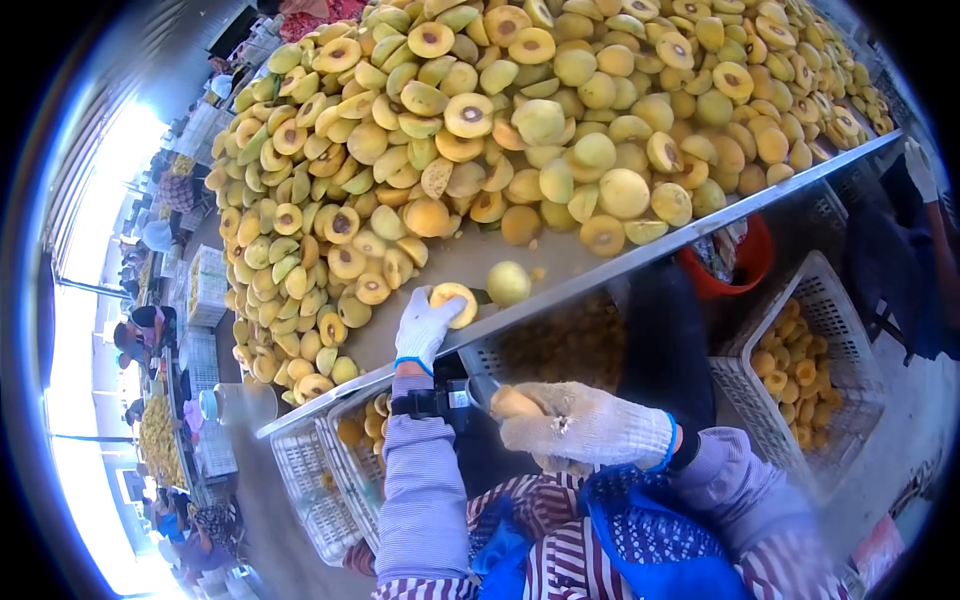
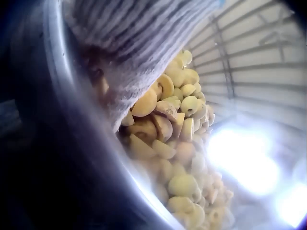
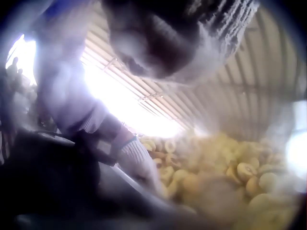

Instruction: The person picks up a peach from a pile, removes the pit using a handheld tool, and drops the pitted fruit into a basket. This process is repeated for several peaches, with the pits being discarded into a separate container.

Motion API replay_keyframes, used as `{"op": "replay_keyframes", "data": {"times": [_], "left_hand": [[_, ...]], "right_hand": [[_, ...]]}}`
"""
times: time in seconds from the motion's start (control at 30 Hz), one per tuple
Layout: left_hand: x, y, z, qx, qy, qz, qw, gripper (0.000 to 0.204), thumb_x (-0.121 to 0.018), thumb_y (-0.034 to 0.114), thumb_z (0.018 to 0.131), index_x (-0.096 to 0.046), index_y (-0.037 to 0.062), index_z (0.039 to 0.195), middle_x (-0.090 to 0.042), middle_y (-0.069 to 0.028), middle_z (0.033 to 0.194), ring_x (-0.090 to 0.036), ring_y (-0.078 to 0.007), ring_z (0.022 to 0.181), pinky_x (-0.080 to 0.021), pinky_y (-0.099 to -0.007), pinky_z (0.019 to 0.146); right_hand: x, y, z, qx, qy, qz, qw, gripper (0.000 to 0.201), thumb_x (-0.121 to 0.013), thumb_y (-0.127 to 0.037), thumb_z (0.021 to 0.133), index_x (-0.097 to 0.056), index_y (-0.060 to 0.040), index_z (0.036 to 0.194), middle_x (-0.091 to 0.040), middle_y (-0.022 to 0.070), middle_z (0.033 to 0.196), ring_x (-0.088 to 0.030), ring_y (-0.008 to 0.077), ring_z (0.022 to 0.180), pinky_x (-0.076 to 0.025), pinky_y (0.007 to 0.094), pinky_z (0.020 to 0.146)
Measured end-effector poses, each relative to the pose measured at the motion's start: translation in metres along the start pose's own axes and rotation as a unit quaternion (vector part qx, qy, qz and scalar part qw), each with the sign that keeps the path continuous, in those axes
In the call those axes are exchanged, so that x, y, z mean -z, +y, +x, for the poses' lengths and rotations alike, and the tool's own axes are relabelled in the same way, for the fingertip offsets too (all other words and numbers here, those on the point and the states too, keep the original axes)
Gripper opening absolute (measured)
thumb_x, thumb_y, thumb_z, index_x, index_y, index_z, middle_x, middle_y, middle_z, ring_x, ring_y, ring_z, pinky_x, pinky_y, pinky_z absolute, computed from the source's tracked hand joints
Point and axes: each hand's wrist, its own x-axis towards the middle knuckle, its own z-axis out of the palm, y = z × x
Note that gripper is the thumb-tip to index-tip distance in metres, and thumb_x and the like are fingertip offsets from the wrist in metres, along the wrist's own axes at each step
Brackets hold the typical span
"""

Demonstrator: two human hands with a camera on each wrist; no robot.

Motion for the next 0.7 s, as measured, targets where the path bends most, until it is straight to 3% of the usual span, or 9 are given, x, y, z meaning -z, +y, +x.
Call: {"op": "replay_keyframes", "data": {"times": [0.03,0.07,0.13,0.17,0.27,0.4,0.5,0.6,0.7], "left_hand": [[0.001,0.002,-0.001,-0.016,-0.019,-0.037,0.999,0.059,-0.072,0.037,0.082,-0.050,0.0035,0.124,-0.061,-0.0187,0.122,-0.065,-0.0339,0.100,-0.053,-0.0413,0.087],[-0.001,0.004,-0.005,0.001,-0.019,-0.168,0.986,0.057,-0.072,0.034,0.083,-0.049,0.0035,0.125,-0.061,-0.0165,0.120,-0.066,-0.0311,0.099,-0.054,-0.0390,0.085],[0.011,0.029,-0.038,0.037,-0.022,-0.415,0.909,0.053,-0.072,0.026,0.086,-0.047,0.0035,0.127,-0.062,-0.0120,0.117,-0.066,-0.0253,0.095,-0.057,-0.0345,0.079],[0.013,0.032,-0.051,-0.005,-0.023,-0.499,0.866,0.048,-0.068,0.017,0.089,-0.046,0.0036,0.130,-0.061,-0.0092,0.117,-0.065,-0.0196,0.097,-0.058,-0.0300,0.072],[0.020,0.064,-0.106,-0.069,-0.044,-0.627,0.775,0.047,-0.063,0.021,0.093,-0.045,0.0007,0.132,-0.060,-0.0106,0.119,-0.063,-0.0213,0.102,-0.056,-0.0330,0.081],[0.011,0.077,-0.133,-0.096,0.001,-0.650,0.754,0.051,-0.051,0.040,0.100,-0.046,0.0028,0.135,-0.057,-0.0140,0.124,-0.059,-0.0259,0.112,-0.050,-0.0374,0.094],[0.011,0.087,-0.150,-0.111,0.028,-0.624,0.773,0.052,-0.043,0.045,0.102,-0.048,0.0029,0.131,-0.056,-0.0156,0.126,-0.058,-0.0276,0.113,-0.048,-0.0389,0.098],[0.009,0.096,-0.157,-0.113,0.035,-0.669,0.734,0.051,-0.043,0.046,0.102,-0.049,0.0019,0.129,-0.057,-0.0168,0.125,-0.059,-0.0294,0.111,-0.048,-0.0398,0.097],[0.000,0.107,-0.167,-0.145,0.137,-0.622,0.757,0.050,-0.042,0.045,0.103,-0.049,0.0007,0.127,-0.058,-0.0183,0.122,-0.061,-0.0311,0.107,-0.051,-0.0403,0.093]], "right_hand": [[0.001,0.002,0.001,-0.002,0.009,0.018,1.000,0.033,-0.062,-0.036,0.095,-0.057,-0.0089,0.113,-0.052,-0.0034,0.067,-0.047,0.0042,0.053,-0.036,0.0199,0.045],[0.001,-0.001,0.001,0.005,0.027,0.009,1.000,0.032,-0.061,-0.036,0.096,-0.057,-0.0085,0.112,-0.052,-0.0036,0.067,-0.047,0.0041,0.053,-0.036,0.0199,0.046],[-0.003,-0.008,0.001,0.017,0.063,-0.006,0.998,0.031,-0.061,-0.035,0.096,-0.057,-0.0077,0.111,-0.052,-0.0039,0.067,-0.048,0.0038,0.055,-0.037,0.0198,0.048],[-0.004,-0.010,0.003,0.037,0.083,-0.025,0.996,0.029,-0.061,-0.033,0.096,-0.058,-0.0077,0.108,-0.052,-0.0044,0.068,-0.047,0.0033,0.057,-0.037,0.0194,0.051],[-0.005,-0.002,0.013,0.074,0.109,-0.042,0.990,0.027,-0.062,-0.033,0.096,-0.058,-0.0093,0.109,-0.053,-0.0050,0.070,-0.047,0.0029,0.059,-0.038,0.0198,0.053],[-0.007,-0.001,0.019,0.151,0.191,-0.189,0.951,0.025,-0.065,-0.030,0.094,-0.060,-0.0086,0.105,-0.059,0.0023,0.074,-0.058,0.0124,0.065,-0.047,0.0285,0.062],[-0.009,-0.001,0.017,0.134,0.212,-0.240,0.938,0.025,-0.064,-0.030,0.092,-0.061,-0.0083,0.104,-0.064,0.0081,0.081,-0.065,0.0197,0.074,-0.049,0.0328,0.067],[-0.010,0.007,0.016,0.139,0.205,-0.214,0.945,0.027,-0.064,-0.032,0.092,-0.061,-0.0093,0.107,-0.066,0.0103,0.084,-0.067,0.0241,0.078,-0.050,0.0348,0.069],[-0.015,0.014,0.018,0.204,0.175,-0.149,0.952,0.029,-0.063,-0.033,0.093,-0.060,-0.0072,0.106,-0.065,0.0061,0.076,-0.065,0.0210,0.070,-0.050,0.0332,0.066]]}}
